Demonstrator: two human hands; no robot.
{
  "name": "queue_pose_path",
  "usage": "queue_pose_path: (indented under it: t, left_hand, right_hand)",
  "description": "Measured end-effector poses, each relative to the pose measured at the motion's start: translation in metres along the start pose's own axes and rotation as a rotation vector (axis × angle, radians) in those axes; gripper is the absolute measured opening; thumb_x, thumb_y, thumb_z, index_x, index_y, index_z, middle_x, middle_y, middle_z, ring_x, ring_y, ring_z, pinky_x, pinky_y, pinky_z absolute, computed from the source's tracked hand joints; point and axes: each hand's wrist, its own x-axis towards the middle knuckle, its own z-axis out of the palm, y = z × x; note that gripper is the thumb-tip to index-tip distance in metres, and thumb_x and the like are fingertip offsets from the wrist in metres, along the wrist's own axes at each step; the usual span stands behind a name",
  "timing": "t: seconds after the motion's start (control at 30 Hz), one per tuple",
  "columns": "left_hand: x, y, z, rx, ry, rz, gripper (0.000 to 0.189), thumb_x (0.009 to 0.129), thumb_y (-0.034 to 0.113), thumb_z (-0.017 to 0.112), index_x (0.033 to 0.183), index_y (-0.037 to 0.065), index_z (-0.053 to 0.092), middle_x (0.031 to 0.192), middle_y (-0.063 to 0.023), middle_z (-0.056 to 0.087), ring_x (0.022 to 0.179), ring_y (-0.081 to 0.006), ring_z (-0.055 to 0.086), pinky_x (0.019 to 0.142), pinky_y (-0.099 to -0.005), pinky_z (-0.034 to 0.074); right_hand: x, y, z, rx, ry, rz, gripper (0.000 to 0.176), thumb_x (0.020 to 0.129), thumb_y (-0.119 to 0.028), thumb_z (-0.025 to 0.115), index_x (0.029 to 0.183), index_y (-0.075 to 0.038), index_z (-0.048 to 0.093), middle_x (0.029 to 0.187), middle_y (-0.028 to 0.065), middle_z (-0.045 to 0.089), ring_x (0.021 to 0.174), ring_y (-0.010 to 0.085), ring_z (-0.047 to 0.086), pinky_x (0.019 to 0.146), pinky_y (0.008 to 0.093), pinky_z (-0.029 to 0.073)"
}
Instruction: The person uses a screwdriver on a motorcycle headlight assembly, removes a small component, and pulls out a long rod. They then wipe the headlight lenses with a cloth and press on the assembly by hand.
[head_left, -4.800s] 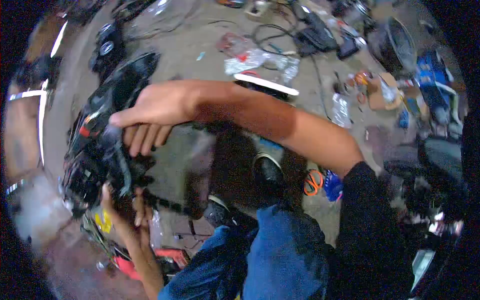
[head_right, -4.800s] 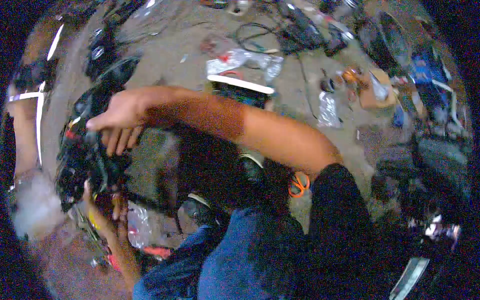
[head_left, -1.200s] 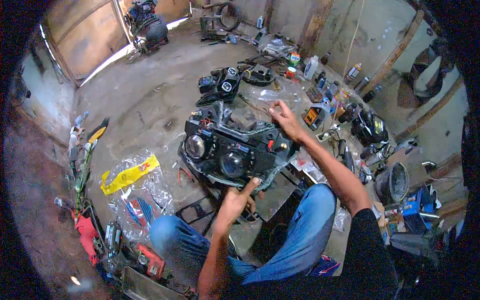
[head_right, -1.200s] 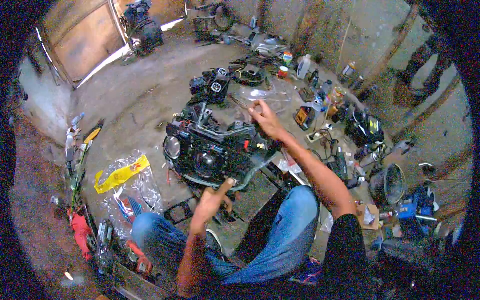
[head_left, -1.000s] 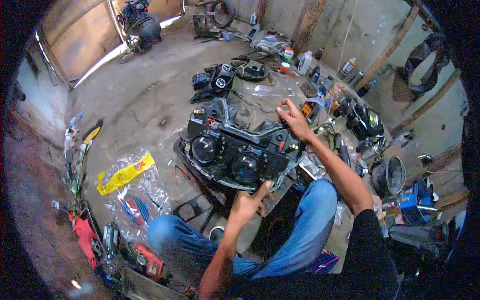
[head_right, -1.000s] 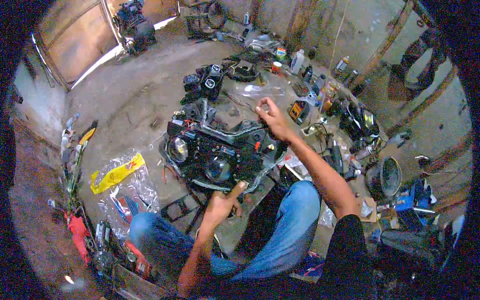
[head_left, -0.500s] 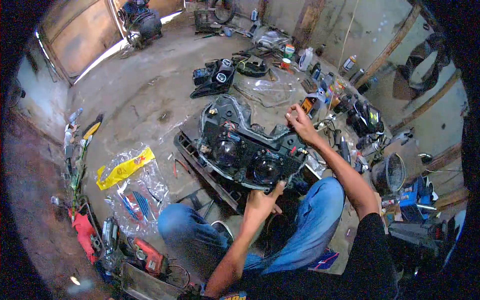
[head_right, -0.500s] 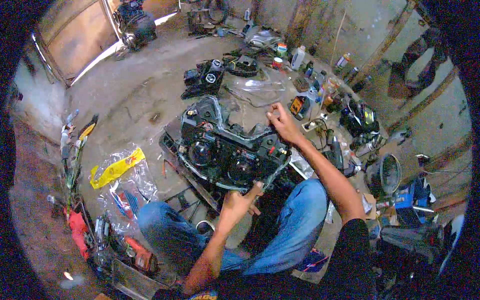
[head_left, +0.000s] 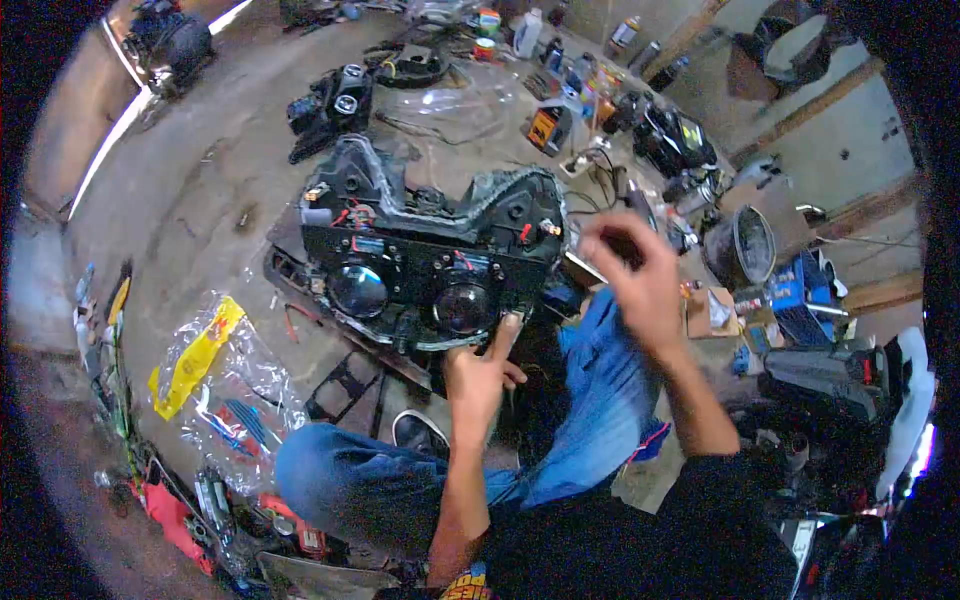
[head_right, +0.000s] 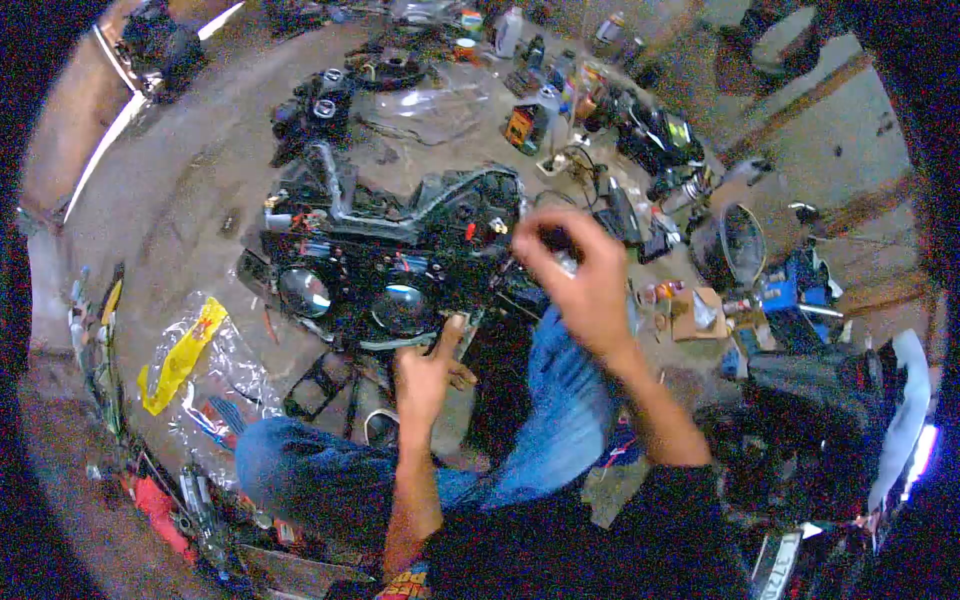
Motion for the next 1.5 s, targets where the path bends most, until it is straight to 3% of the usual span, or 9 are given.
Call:
queue_pose_path:
  t: [0.1, 0.27, 0.63, 0.93, 1.5]
  left_hand:
    - [-0.001, 0.001, 0.000, -0.070, -0.006, 0.018, 0.046, 0.094, 0.037, 0.079, 0.101, -0.008, 0.072, 0.086, -0.0119, 0.074, 0.050, -0.0185, 0.067, 0.043, -0.0280, 0.048]
    - [0.003, -0.005, -0.001, -0.151, -0.047, -0.077, 0.042, 0.095, 0.034, 0.078, 0.105, -0.007, 0.071, 0.089, -0.0121, 0.073, 0.054, -0.0198, 0.069, 0.043, -0.0281, 0.050]
    - [0.004, 0.002, -0.003, -0.103, -0.028, -0.093, 0.051, 0.091, 0.041, 0.081, 0.109, -0.006, 0.071, 0.087, -0.0120, 0.071, 0.061, -0.0186, 0.067, 0.049, -0.0316, 0.058]
    - [0.002, 0.011, -0.011, -0.083, -0.068, -0.188, 0.057, 0.093, 0.046, 0.077, 0.116, -0.005, 0.068, 0.095, -0.0142, 0.069, 0.075, -0.0212, 0.068, 0.060, -0.0344, 0.060]
    - [0.003, 0.006, -0.011, -0.020, -0.039, -0.111, 0.052, 0.091, 0.049, 0.078, 0.112, 0.001, 0.072, 0.084, -0.0064, 0.066, 0.067, -0.0139, 0.061, 0.057, -0.0294, 0.055]
  right_hand:
    - [-0.068, 0.002, 0.018, 0.068, -0.031, 0.203, 0.016, 0.091, -0.009, 0.077, 0.103, -0.001, 0.073, 0.099, 0.0063, 0.074, 0.091, 0.0122, 0.067, 0.083, 0.0284, 0.053]
    - [-0.114, 0.011, 0.055, 0.291, 0.140, 0.482, 0.015, 0.091, -0.005, 0.077, 0.105, 0.000, 0.073, 0.096, 0.0042, 0.074, 0.086, 0.0087, 0.065, 0.080, 0.0263, 0.053]
    - [-0.107, -0.001, 0.079, -0.092, 0.149, 0.180, 0.012, 0.087, -0.002, 0.077, 0.099, 0.000, 0.074, 0.097, 0.0116, 0.076, 0.087, 0.0228, 0.075, 0.077, 0.0328, 0.058]
    - [-0.108, 0.000, 0.085, -0.068, 0.198, 0.184, 0.012, 0.086, 0.000, 0.077, 0.097, -0.001, 0.074, 0.095, 0.0122, 0.076, 0.087, 0.0237, 0.075, 0.077, 0.0332, 0.058]
    - [-0.097, -0.007, 0.084, -0.095, 0.178, 0.189, 0.009, 0.086, -0.002, 0.077, 0.094, 0.000, 0.073, 0.092, 0.0127, 0.074, 0.082, 0.0246, 0.073, 0.073, 0.0339, 0.056]
